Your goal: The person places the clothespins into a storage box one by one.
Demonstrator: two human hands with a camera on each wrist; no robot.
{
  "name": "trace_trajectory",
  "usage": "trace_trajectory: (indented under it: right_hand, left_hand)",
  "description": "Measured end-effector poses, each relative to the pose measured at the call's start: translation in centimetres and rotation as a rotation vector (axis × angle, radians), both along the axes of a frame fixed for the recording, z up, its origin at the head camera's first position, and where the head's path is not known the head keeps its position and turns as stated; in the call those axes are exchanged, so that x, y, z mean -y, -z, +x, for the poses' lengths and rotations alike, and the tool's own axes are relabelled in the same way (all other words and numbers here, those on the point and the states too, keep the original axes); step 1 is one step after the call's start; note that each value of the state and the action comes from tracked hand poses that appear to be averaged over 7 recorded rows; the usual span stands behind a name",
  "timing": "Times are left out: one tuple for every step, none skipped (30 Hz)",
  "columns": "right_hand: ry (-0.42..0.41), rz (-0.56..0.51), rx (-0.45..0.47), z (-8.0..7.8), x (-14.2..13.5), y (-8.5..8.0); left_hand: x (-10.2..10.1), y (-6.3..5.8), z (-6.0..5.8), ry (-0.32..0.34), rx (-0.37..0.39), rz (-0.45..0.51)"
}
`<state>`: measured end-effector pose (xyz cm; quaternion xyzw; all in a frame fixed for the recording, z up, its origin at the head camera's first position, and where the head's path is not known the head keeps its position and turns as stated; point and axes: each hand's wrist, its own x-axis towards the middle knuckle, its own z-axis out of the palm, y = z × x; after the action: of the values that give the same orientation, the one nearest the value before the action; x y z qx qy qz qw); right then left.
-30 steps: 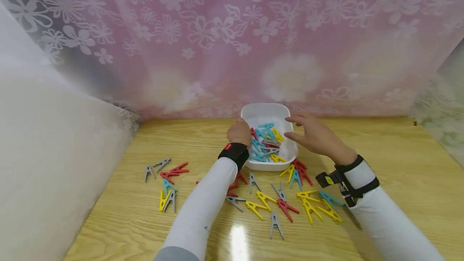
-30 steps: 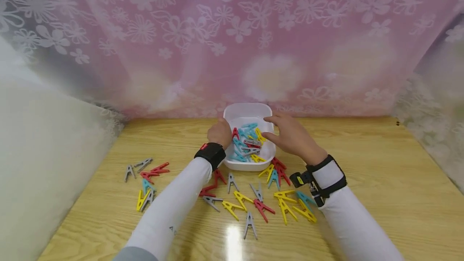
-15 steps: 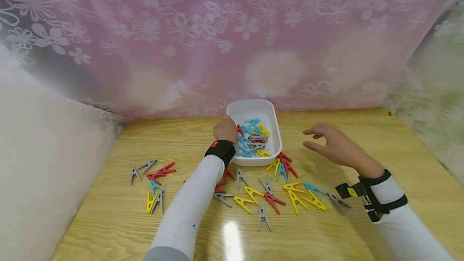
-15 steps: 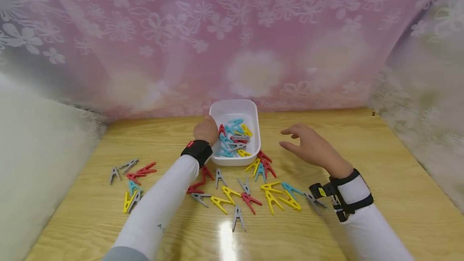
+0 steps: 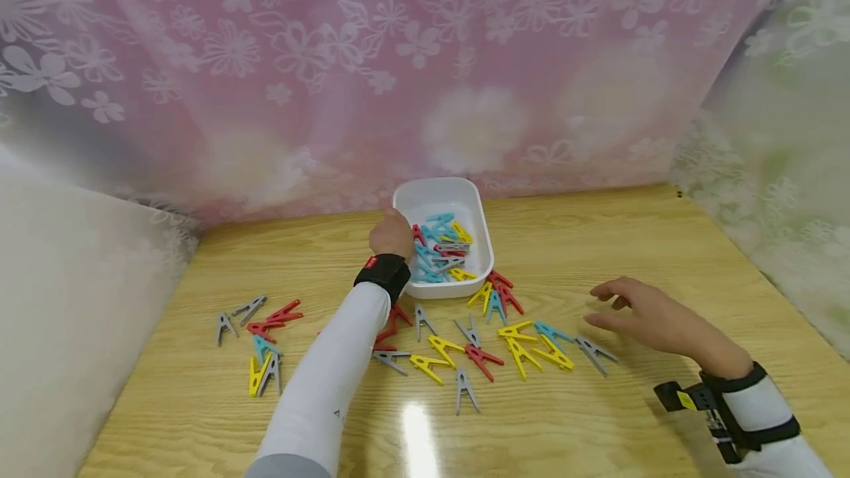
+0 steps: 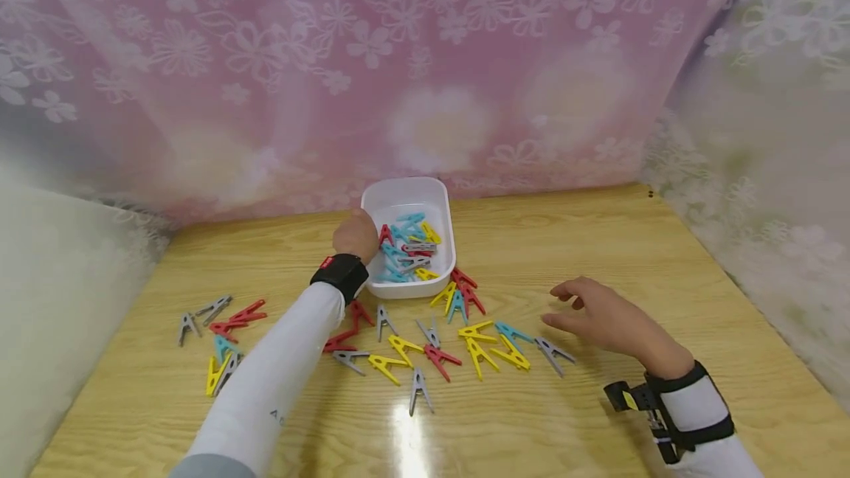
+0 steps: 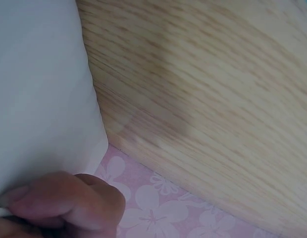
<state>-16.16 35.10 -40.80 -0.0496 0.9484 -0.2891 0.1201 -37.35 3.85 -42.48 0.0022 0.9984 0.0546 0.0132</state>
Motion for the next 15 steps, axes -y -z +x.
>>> trace_trajectory:
  right_hand:
    - [0.005,-0.002,0.013,0.2,0.0,0.1]
    - [0.01,-0.001,0.029,0.5,0.0,0.2]
    - [0.014,0.003,0.043,0.7,0.0,0.4]
    - [0.018,0.012,0.056,1.0,0.1,0.7]
    - [0.022,0.017,0.071,1.3,0.2,0.9]
    - [0.023,0.026,0.081,1.7,0.4,1.1]
    - [0.024,0.041,0.09,2.0,0.5,1.4]
    - [0.024,0.061,0.095,2.3,0.7,1.6]
    - [0.025,0.082,0.095,2.6,0.8,1.8]
    - [0.028,0.103,0.098,2.9,1.0,2.0]
    - [0.036,0.117,0.104,3.2,1.1,2.1]
    - [0.043,0.137,0.106,3.4,1.2,2.2]
    - [0.053,0.156,0.109,3.5,1.3,2.2]
    - [0.062,0.168,0.111,3.7,1.4,2.3]
    - [0.071,0.178,0.113,3.8,1.4,2.3]
  left_hand:
    - [0.1,0.0,0.0,0.001,-0.004,-0.001]
    - [0.1,-0.1,0.0,0.003,-0.007,-0.001]
    - [0.2,-0.2,0.0,0.005,-0.009,-0.004]
    - [0.2,-0.2,0.0,0.001,-0.01,0.001]
    - [0.2,-0.2,0.0,-0.002,-0.01,0.007]
    - [0.3,-0.2,0.0,-0.006,-0.012,0.012]
    - [0.3,-0.2,0.0,-0.012,-0.009,0.019]
    - [0.3,-0.2,0.0,-0.017,-0.005,0.025]
    - [0.3,-0.2,0.0,-0.021,-0.004,0.028]
    - [0.3,-0.1,-0.1,-0.023,-0.003,0.032]
    - [0.2,0.0,-0.1,-0.026,-0.002,0.034]
    - [0.2,0.1,-0.1,-0.026,-0.001,0.032]
    - [0.1,0.1,-0.1,-0.025,-0.002,0.035]
    - [0.0,0.1,0.0,-0.022,-0.007,0.039]
    - [-0.1,0.2,0.0,-0.019,-0.011,0.038]
